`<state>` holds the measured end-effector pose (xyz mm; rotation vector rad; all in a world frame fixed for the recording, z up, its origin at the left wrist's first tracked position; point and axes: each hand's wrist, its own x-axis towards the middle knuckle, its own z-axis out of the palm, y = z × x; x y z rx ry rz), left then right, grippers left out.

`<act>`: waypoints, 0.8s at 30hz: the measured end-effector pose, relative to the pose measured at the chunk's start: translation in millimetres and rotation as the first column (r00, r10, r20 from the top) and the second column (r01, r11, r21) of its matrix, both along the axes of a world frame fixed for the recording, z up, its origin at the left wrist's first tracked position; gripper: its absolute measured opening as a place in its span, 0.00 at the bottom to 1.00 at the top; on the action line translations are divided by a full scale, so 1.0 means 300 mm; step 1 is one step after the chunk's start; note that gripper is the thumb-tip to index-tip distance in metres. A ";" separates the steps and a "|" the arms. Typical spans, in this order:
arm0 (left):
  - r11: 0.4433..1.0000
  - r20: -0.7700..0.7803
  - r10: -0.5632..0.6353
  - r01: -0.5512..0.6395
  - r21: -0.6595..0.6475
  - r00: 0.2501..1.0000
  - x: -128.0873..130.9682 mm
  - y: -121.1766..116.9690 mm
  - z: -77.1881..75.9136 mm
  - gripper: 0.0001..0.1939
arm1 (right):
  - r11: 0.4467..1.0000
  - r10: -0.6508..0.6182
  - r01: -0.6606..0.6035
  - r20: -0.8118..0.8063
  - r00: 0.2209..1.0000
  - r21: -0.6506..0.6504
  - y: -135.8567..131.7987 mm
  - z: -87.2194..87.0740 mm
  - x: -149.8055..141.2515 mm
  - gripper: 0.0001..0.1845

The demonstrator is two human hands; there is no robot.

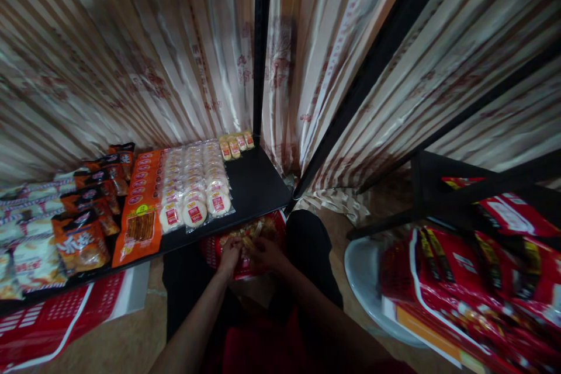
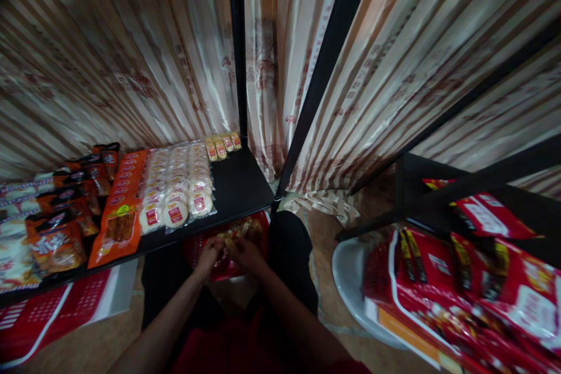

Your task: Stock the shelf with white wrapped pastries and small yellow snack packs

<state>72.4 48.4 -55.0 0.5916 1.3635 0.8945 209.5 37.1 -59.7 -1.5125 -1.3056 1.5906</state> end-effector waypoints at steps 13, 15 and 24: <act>0.999 0.018 0.005 -0.006 0.038 1.000 0.065 -0.013 0.091 0.13 | 0.963 -0.037 -0.062 0.356 0.934 0.262 -0.068 0.129 0.051 0.22; 0.999 0.010 0.009 -0.009 0.032 1.000 0.075 -0.014 0.105 0.15 | 0.950 -0.077 -0.040 0.358 0.931 0.309 -0.079 0.126 0.055 0.21; 0.997 -0.021 0.019 -0.017 0.081 1.000 0.118 -0.008 0.137 0.23 | 0.895 -0.204 0.010 0.389 0.899 0.446 -0.118 0.104 0.056 0.18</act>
